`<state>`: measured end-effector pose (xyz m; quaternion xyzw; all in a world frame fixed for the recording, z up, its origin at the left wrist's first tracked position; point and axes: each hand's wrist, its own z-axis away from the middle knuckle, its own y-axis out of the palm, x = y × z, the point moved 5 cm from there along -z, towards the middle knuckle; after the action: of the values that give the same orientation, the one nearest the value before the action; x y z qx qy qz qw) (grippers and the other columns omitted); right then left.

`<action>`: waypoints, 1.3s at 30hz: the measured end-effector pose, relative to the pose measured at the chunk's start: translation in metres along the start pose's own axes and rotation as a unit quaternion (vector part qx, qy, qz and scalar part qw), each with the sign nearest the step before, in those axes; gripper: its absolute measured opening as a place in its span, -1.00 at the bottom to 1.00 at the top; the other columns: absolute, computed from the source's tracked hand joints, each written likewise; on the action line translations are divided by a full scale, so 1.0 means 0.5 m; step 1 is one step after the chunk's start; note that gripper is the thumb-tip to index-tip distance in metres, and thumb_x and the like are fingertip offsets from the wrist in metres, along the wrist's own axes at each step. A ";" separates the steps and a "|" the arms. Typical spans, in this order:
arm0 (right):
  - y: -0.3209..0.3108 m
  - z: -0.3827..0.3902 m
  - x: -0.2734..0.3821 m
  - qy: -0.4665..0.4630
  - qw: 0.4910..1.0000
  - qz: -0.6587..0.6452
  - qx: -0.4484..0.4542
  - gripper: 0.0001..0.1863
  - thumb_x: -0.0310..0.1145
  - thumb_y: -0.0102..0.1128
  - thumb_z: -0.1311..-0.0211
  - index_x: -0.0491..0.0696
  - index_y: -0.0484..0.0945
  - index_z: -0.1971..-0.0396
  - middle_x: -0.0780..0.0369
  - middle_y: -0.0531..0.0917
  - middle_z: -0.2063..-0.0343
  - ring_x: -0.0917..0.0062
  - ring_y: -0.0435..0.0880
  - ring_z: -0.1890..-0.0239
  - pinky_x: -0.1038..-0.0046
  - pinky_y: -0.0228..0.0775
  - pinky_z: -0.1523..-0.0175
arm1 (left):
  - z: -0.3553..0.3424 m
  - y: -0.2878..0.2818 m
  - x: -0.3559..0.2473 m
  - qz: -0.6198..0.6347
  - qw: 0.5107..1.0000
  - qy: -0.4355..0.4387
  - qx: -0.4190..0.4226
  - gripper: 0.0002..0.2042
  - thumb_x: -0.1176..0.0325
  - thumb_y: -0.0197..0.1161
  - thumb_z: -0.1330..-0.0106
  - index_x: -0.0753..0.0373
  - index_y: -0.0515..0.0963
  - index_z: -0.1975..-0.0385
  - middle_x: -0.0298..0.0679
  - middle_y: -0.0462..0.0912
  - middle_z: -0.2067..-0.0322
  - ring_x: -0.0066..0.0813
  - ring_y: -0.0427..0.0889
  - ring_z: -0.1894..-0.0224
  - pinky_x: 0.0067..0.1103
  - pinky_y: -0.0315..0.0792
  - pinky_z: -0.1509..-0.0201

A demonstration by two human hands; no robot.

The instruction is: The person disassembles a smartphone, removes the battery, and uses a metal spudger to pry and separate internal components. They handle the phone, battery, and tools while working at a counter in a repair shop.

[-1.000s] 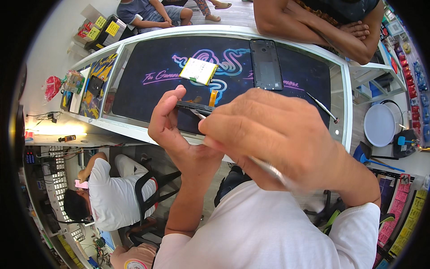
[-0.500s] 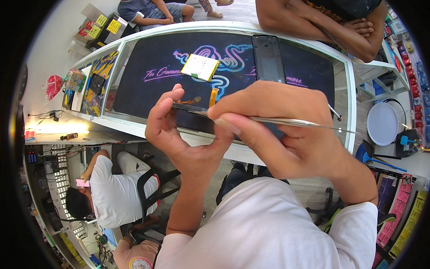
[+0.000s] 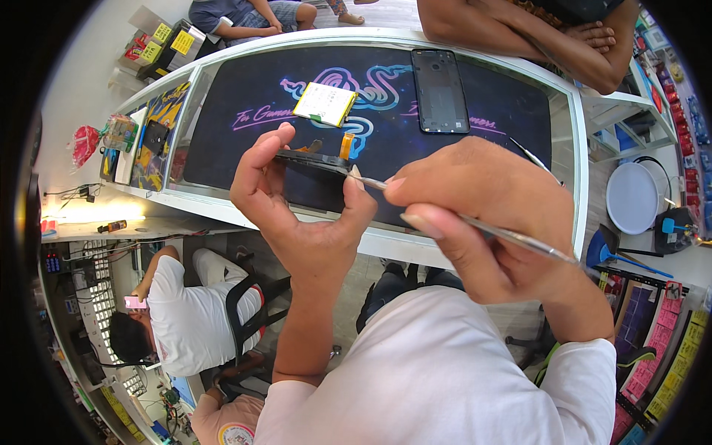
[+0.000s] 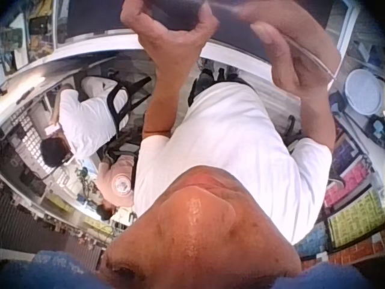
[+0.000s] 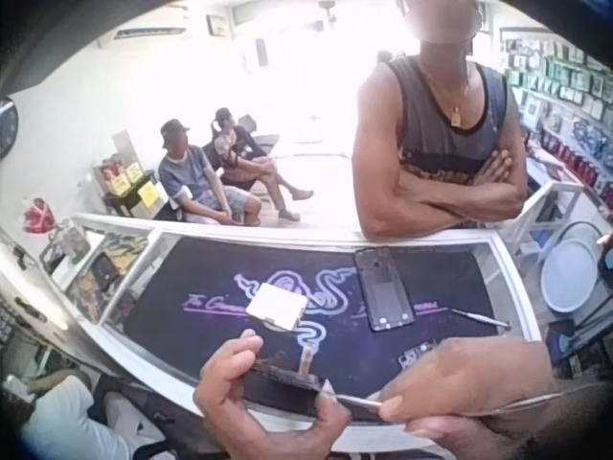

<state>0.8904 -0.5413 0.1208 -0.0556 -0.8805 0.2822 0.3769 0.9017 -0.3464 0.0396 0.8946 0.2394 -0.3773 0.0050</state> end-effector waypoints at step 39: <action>-0.013 -0.242 0.044 0.024 0.923 0.130 0.362 -0.70 -0.17 0.24 -0.54 -0.15 0.63 0.14 0.20 0.68 0.46 0.37 0.69 0.40 0.34 0.47 0.27 | -0.018 0.038 -0.008 0.003 0.997 -0.061 0.045 -0.24 0.59 0.52 0.05 0.21 0.33 -0.23 -0.03 0.52 -0.12 -0.02 0.63 -0.09 -0.30 0.55 -0.18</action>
<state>0.9598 -0.4851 0.2055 -0.0363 -0.6939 0.6270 0.3522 0.9138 -0.3630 0.0455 0.8698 0.2192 -0.4416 -0.0196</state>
